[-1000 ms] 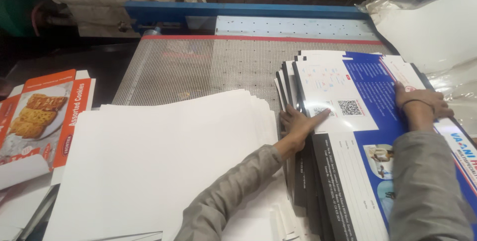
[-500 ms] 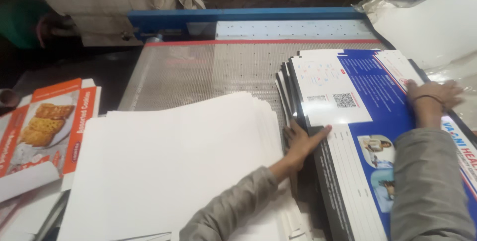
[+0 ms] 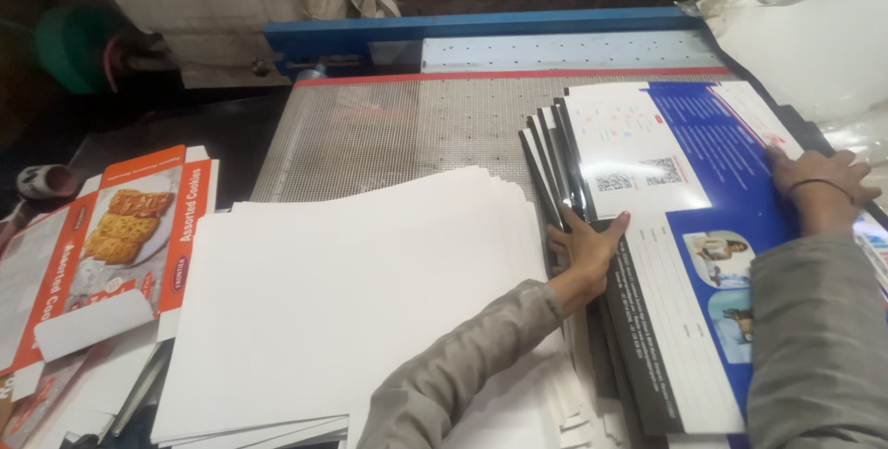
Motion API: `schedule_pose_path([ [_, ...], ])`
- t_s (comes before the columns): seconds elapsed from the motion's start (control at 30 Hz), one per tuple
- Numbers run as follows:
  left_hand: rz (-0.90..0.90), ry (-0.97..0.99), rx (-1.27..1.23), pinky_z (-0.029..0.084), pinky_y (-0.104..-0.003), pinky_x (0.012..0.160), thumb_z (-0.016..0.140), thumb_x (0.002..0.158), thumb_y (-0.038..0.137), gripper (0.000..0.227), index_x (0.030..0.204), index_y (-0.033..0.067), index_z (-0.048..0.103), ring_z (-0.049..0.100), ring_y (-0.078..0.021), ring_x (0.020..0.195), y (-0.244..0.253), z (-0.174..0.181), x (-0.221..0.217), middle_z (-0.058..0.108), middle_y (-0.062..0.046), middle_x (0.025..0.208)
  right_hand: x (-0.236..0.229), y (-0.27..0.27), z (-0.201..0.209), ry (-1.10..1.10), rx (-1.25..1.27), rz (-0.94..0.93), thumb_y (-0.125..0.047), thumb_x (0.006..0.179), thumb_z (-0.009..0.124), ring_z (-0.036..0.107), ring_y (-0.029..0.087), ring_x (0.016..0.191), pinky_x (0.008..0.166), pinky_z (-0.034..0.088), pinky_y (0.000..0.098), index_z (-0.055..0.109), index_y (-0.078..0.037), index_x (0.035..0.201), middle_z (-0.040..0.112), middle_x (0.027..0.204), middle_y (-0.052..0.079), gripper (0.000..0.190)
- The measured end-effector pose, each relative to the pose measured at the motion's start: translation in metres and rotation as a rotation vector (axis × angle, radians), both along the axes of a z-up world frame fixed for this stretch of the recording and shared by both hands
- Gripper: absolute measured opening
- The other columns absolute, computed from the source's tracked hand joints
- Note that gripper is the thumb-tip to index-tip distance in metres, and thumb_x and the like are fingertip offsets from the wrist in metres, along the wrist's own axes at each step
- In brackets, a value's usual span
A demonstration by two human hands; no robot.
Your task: The person inserts a printed cover sheet into a folded white paper booklet, folds the cover over the booklet, and places the assembled unit onto a growing stack. The person repeats this process for multiple booklets, handling them one at a time on a blue workbench.
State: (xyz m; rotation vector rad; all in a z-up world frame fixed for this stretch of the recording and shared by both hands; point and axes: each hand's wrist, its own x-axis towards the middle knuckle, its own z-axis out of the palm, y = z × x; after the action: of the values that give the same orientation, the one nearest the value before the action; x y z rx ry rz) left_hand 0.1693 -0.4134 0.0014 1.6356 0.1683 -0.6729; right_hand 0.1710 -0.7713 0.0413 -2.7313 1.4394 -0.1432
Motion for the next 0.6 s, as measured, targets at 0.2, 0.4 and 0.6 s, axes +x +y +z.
schedule_pose_path([
  [0.2, 0.047, -0.01, 0.114, 0.006, -0.078, 0.115, 0.075, 0.082, 0.059, 0.115, 0.161, 0.0129, 0.005, -0.013, -0.0452, 0.155, -0.004, 0.008, -0.001, -0.003, -0.028, 0.166, -0.028, 0.032, 0.003, 0.139, 0.048, 0.137, -0.093, 0.079, 0.028, 0.011, 0.042, 0.153, 0.113, 0.009, 0.0774, 0.022, -0.043, 0.16, 0.01, 0.169, 0.015, 0.095],
  [0.4, 0.081, 0.015, 0.145, 0.008, -0.076, 0.117, 0.071, 0.084, 0.056, 0.106, 0.16, 0.0199, 0.007, -0.005, -0.0417, 0.155, -0.004, 0.012, -0.004, 0.002, -0.021, 0.166, -0.033, 0.037, -0.027, 0.132, 0.008, 0.129, -0.092, 0.08, 0.028, 0.009, 0.042, 0.156, 0.114, 0.005, 0.0784, 0.026, -0.045, 0.159, 0.012, 0.171, 0.013, 0.092],
  [0.6, 0.004, -0.025, 0.093, 0.002, -0.075, 0.117, 0.059, 0.092, 0.06, 0.106, 0.161, 0.0095, -0.002, -0.014, -0.0446, 0.155, -0.001, -0.005, 0.005, -0.009, -0.027, 0.166, -0.029, 0.031, -0.045, 0.107, -0.157, 0.143, -0.09, 0.085, 0.027, 0.011, 0.045, 0.153, 0.113, 0.004, 0.0761, 0.029, -0.041, 0.159, 0.016, 0.169, 0.016, 0.089],
])
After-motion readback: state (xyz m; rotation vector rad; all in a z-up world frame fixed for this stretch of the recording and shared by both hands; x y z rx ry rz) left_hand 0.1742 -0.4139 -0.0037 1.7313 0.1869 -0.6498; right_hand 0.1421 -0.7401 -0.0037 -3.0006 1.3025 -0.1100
